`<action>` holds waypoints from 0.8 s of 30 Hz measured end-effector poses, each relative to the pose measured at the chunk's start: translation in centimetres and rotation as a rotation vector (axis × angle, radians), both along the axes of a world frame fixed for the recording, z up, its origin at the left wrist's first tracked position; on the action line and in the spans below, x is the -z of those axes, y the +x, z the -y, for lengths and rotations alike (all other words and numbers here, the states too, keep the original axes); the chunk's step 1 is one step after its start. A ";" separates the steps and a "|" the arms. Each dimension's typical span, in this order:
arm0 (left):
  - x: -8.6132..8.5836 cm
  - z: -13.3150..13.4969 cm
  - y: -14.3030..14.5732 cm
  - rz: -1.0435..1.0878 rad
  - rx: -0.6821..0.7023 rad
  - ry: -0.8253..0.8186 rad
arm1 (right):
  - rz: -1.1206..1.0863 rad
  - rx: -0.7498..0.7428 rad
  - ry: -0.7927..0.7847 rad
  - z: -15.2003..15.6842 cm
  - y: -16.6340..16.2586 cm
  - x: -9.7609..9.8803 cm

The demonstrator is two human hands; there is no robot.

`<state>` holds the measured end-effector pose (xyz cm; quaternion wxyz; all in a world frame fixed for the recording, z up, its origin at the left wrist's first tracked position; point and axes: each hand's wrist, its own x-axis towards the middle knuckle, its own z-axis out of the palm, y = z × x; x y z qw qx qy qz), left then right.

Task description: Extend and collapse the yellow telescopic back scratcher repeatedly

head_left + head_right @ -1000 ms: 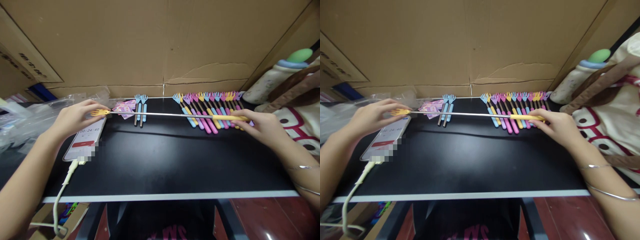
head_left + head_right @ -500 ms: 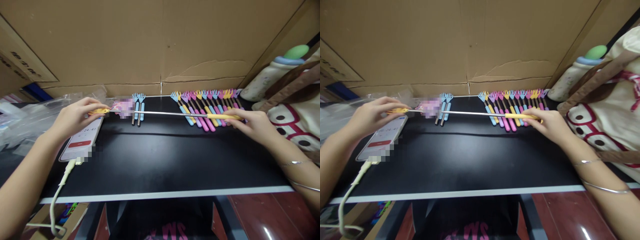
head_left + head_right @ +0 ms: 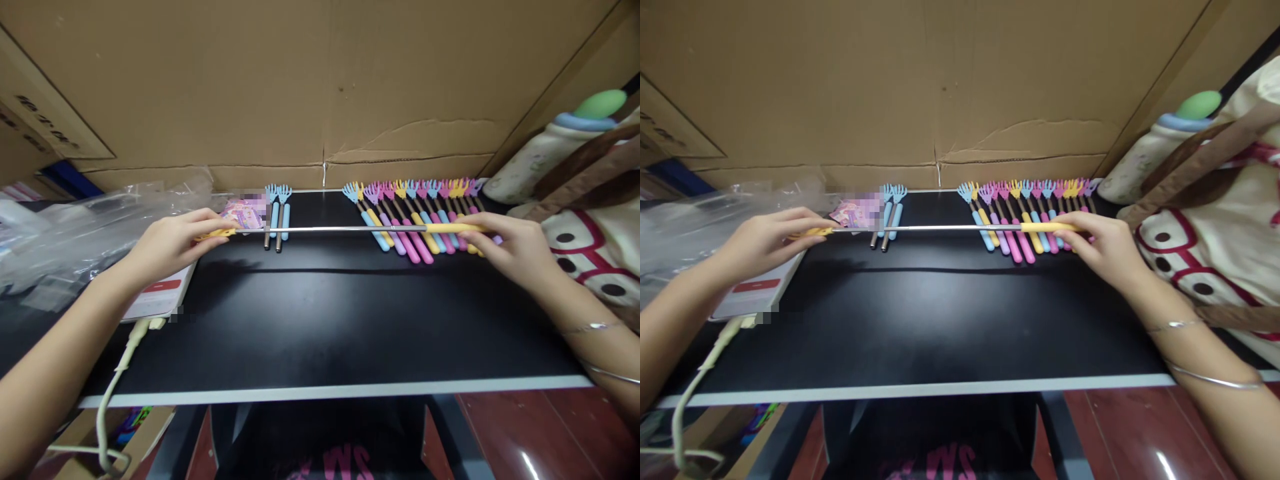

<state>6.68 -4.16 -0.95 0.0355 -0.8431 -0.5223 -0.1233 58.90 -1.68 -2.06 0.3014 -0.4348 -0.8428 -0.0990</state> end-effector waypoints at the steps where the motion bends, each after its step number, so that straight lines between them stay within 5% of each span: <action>1: 0.1 0.0 0.3 0.003 0.007 -0.005 | -0.005 -0.009 0.010 0.0 -0.1 0.0; 8: 0.9 0.7 3.5 0.016 0.179 -0.059 | 0.059 -0.180 -0.111 0.2 -2.0 0.9; 24: 0.2 1.2 4.2 0.006 0.176 -0.063 | 0.090 -0.180 -0.258 0.8 -3.0 1.1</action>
